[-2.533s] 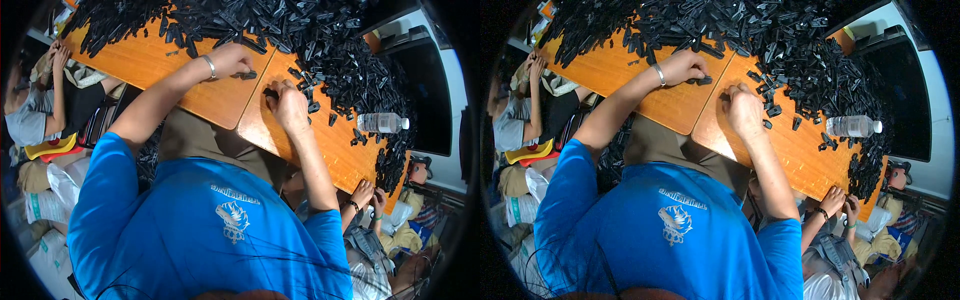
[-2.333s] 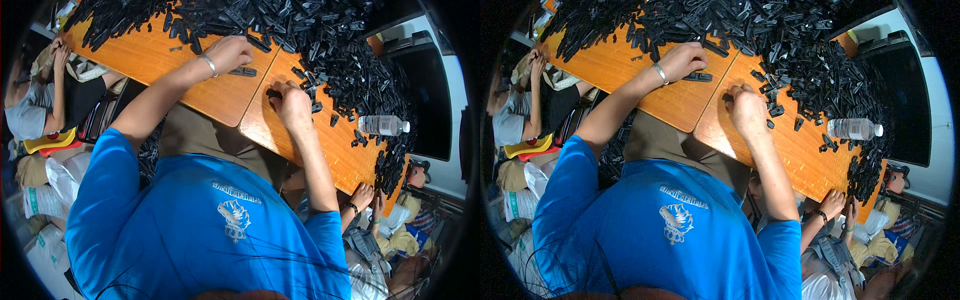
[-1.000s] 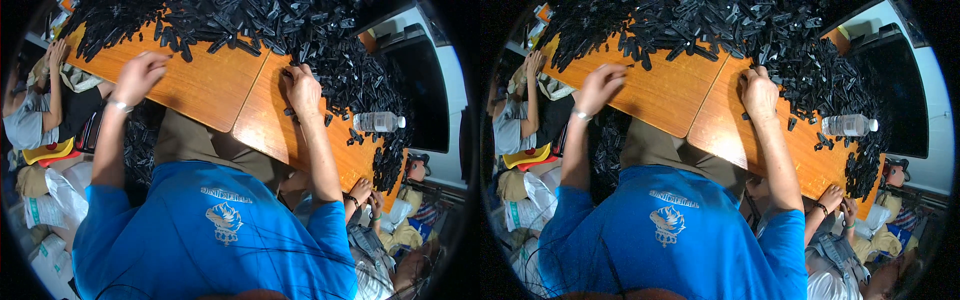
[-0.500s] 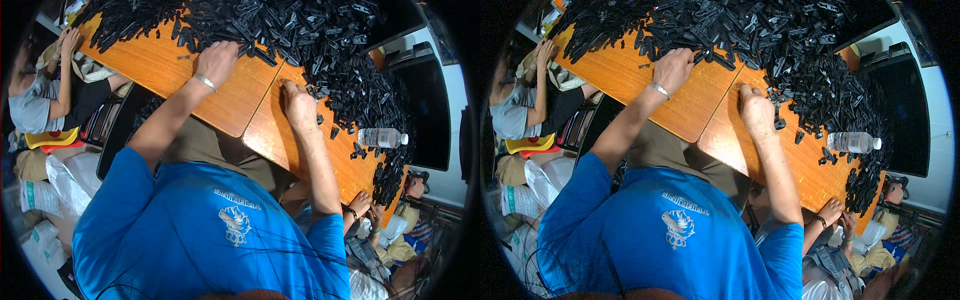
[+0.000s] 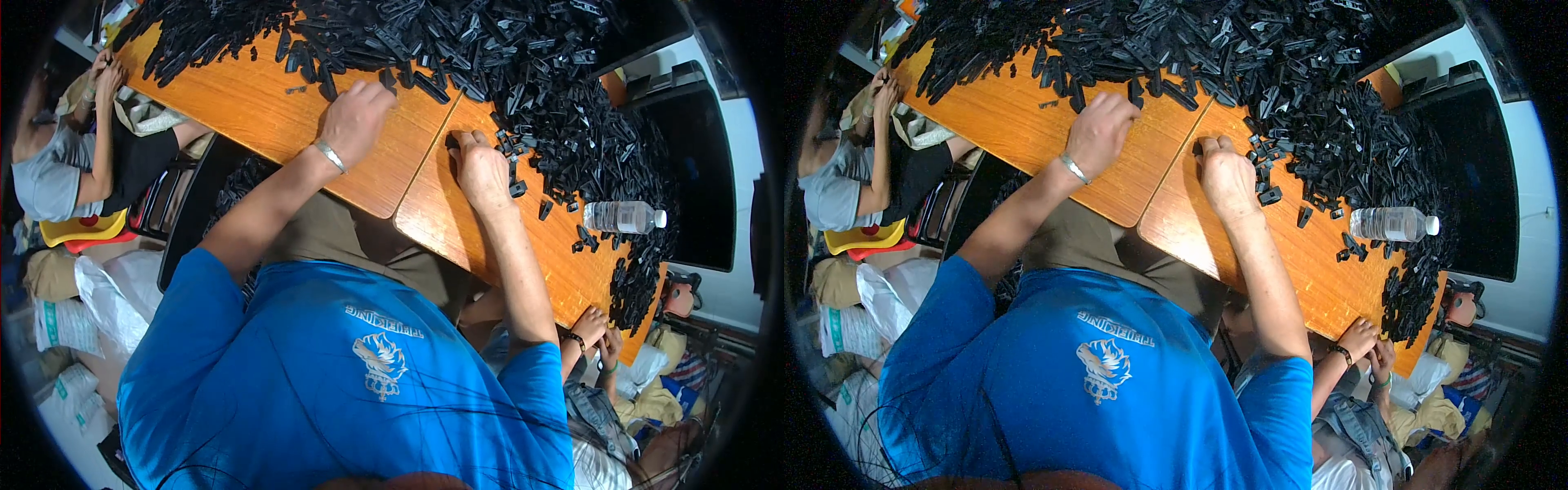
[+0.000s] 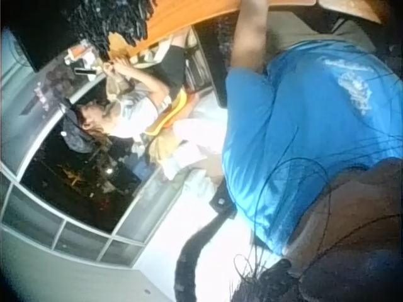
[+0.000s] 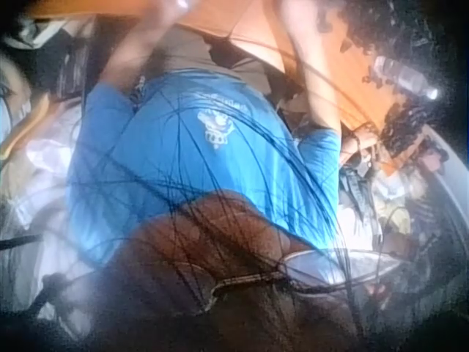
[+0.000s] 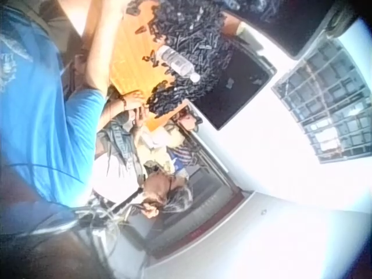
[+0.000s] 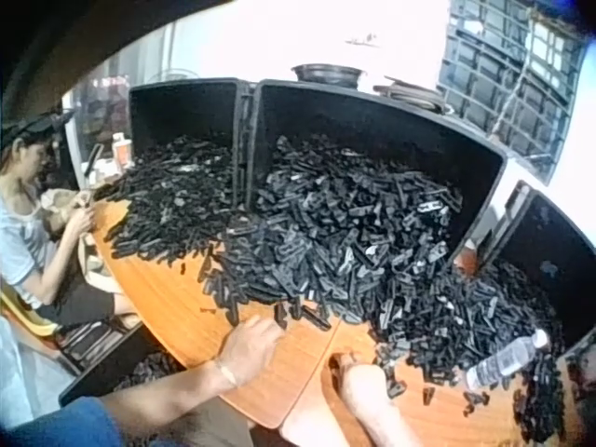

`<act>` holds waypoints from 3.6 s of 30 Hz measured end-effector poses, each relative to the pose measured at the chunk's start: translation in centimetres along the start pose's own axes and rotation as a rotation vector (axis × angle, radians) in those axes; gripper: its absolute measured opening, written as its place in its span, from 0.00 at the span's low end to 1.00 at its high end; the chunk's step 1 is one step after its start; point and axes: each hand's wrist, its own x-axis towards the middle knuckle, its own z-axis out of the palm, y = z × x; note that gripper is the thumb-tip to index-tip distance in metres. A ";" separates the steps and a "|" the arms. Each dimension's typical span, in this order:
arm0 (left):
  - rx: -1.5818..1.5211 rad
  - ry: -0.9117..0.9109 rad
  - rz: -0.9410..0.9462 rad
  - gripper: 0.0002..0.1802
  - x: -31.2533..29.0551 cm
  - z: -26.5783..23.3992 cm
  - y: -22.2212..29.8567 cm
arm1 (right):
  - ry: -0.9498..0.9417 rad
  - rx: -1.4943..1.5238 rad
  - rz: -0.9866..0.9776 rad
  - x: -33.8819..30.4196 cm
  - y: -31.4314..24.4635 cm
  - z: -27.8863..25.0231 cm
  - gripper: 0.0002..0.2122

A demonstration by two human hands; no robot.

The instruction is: The person sorts small black plastic components on a table by hand, checking each one and separating them into piles.

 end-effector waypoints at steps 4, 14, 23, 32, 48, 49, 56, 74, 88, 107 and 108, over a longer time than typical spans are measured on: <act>-0.097 0.077 -0.333 0.13 1.8 0.4 -0.1 | 0.025 0.015 -0.002 -0.1 -0.1 0.0 0.10; 0.052 -0.027 -0.466 0.21 3.3 1.3 -1.2 | 0.113 0.045 -0.036 -0.5 0.3 0.2 0.15; -0.593 -0.259 -0.563 0.12 -1.1 -1.4 1.1 | 0.115 0.134 -0.059 -1.4 -1.0 -0.8 0.12; -0.142 -0.036 -0.263 0.11 -1.7 -2.3 0.9 | 0.073 0.078 0.001 -1.1 -1.6 -0.8 0.12; -0.197 -0.073 -0.269 0.11 -2.6 -1.0 0.4 | 0.221 0.446 -0.188 4.1 -2.8 2.5 0.13; -0.206 -0.059 -0.261 0.11 -2.4 -0.9 0.2 | 0.201 0.465 -0.221 4.3 -2.6 2.5 0.11; -0.301 -0.026 -0.216 0.10 -2.3 -0.9 -1.0 | 0.199 0.494 -0.416 7.1 -3.5 4.3 0.10; -0.081 -0.310 -0.315 0.17 0.2 -10.1 -1.6 | 0.139 -0.153 0.266 -0.4 5.4 -2.0 0.12; 0.215 -0.185 0.119 0.06 7.5 1.8 -2.1 | 0.184 0.332 0.079 -0.6 1.6 -0.7 0.11; -0.459 -0.531 -0.223 0.07 3.5 0.0 -1.9 | 0.208 0.406 0.106 -4.2 -3.3 1.6 0.11; -0.439 -0.436 -0.194 0.07 3.2 0.2 -1.9 | 0.195 0.349 0.085 -4.0 -3.3 1.6 0.11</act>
